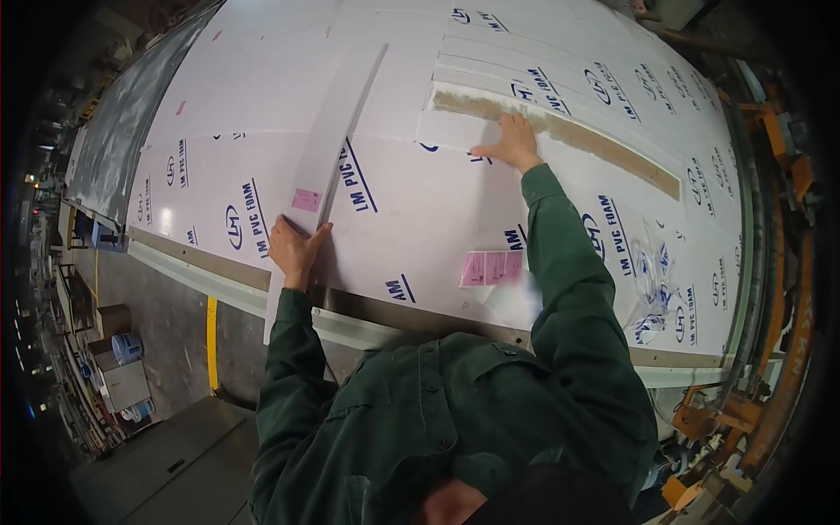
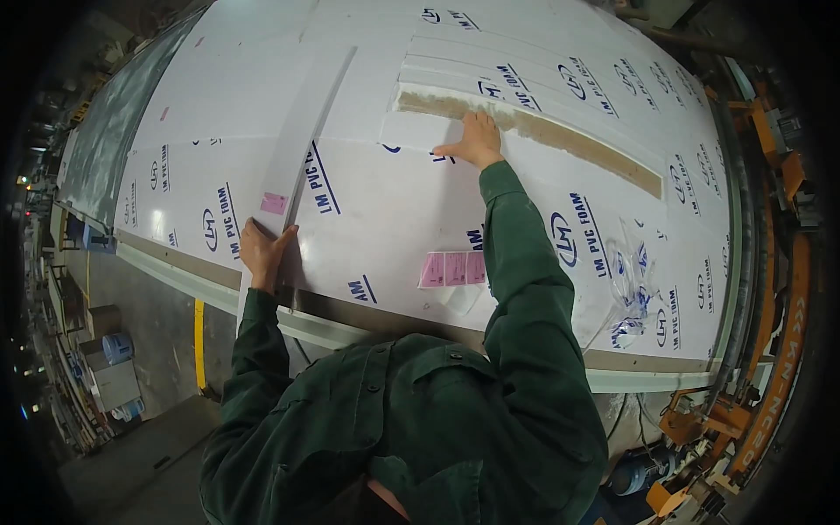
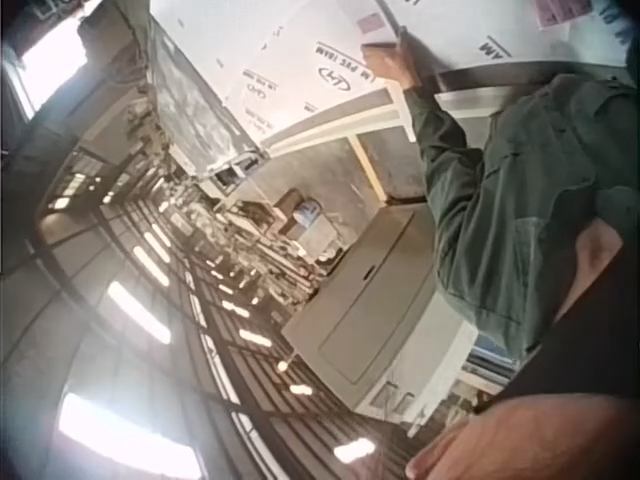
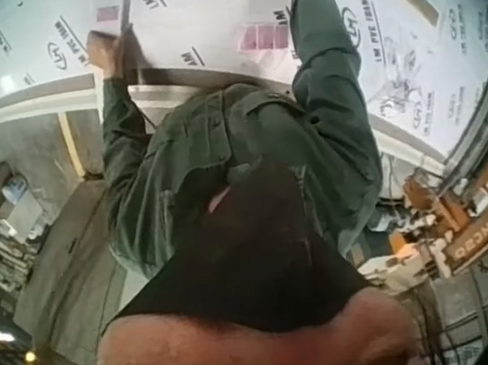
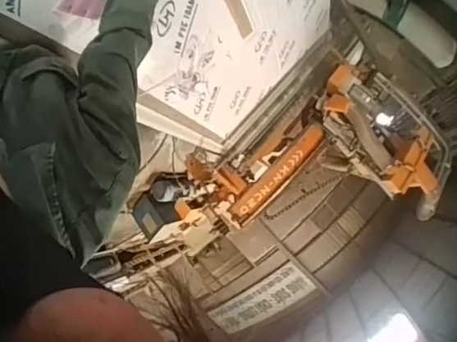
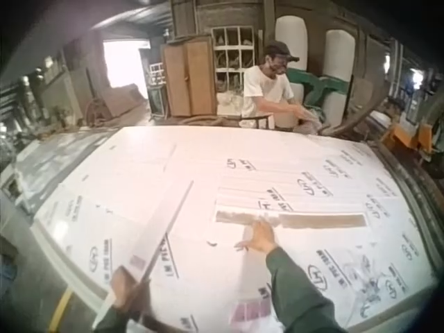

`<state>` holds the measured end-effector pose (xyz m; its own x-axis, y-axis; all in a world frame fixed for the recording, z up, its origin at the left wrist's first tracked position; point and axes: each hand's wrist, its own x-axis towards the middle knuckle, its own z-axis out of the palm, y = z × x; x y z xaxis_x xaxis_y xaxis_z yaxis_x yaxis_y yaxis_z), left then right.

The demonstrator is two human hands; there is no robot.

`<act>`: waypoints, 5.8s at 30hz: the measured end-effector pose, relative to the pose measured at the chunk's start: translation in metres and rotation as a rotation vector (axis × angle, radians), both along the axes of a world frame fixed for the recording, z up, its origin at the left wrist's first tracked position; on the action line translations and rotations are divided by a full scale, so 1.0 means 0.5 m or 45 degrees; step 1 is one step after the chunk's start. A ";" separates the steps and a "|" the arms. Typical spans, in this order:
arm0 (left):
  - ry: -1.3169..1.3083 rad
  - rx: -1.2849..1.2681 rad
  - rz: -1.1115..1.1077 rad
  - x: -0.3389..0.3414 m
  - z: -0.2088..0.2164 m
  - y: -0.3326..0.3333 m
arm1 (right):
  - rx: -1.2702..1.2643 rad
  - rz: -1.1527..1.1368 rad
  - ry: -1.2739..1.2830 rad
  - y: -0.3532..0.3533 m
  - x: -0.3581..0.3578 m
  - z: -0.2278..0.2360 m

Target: Applying pink labels to large white panels in a manufacturing facility.

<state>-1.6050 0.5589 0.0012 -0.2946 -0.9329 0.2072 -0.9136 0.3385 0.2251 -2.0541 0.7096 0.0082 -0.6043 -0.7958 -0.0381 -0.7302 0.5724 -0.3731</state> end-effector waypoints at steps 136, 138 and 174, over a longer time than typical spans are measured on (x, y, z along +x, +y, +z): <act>-0.255 0.250 -0.208 0.232 0.078 0.083 | -0.202 -0.293 0.512 -0.057 -0.221 -0.081; -0.285 0.284 -0.219 0.233 0.078 0.077 | -0.217 -0.286 0.467 -0.042 -0.233 -0.073; -0.505 0.139 -0.269 0.197 0.140 0.069 | -0.146 0.114 0.258 0.206 -0.166 -0.002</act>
<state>-1.5066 0.5934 0.0714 -0.5170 -0.8541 -0.0559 -0.8501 0.5200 -0.0835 -2.1372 0.8128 0.0071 -0.5176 -0.8385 0.1700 -0.8424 0.4647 -0.2729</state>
